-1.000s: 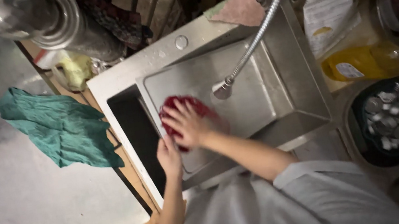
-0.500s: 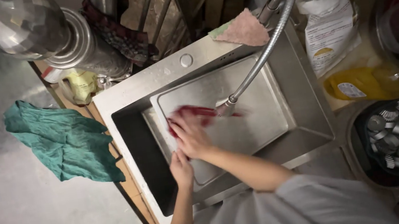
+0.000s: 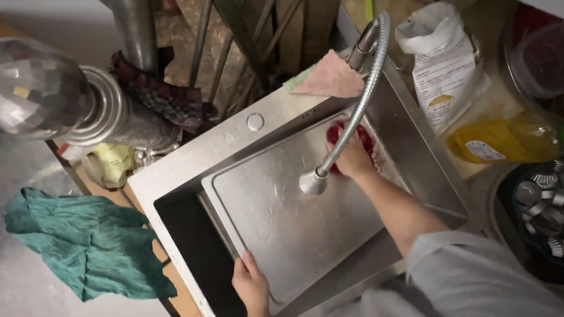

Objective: Washing a metal baking tray in a sink and then drying it and lining it with parchment paper on a work table.

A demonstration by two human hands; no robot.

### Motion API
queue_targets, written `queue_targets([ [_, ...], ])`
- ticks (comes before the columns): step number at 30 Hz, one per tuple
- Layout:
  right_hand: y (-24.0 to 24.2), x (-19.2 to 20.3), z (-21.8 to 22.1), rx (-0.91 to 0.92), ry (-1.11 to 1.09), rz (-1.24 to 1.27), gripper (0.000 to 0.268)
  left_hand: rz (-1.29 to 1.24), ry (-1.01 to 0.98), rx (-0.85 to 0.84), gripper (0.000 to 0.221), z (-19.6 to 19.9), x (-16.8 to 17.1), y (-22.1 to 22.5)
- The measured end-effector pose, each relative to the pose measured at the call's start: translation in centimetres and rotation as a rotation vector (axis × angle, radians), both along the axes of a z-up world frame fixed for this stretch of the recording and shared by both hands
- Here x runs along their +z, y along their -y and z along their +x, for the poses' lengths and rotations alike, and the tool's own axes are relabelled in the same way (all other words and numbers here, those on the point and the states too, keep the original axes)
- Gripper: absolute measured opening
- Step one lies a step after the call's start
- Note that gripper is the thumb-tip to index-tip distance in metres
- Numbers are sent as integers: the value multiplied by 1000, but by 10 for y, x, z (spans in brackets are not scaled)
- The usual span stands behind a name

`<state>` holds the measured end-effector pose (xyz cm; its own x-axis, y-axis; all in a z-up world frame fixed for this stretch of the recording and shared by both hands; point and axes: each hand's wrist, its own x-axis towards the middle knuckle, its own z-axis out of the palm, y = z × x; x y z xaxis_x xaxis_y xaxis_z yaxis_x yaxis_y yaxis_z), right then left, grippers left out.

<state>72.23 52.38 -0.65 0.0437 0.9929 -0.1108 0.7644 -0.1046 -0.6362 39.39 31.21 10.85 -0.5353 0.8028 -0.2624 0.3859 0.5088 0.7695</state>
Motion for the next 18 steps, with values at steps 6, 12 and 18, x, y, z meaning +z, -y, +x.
queue_targets([
  [6,112,127,-137,72,146,-389,85,-52,41,14,36,5,5,-5],
  [12,49,97,-223,541,-21,287,56,7,-112,-50,36,6,-20,-9],
  [18,163,116,-169,956,-31,264,75,161,79,-11,39,-5,-14,-19],
])
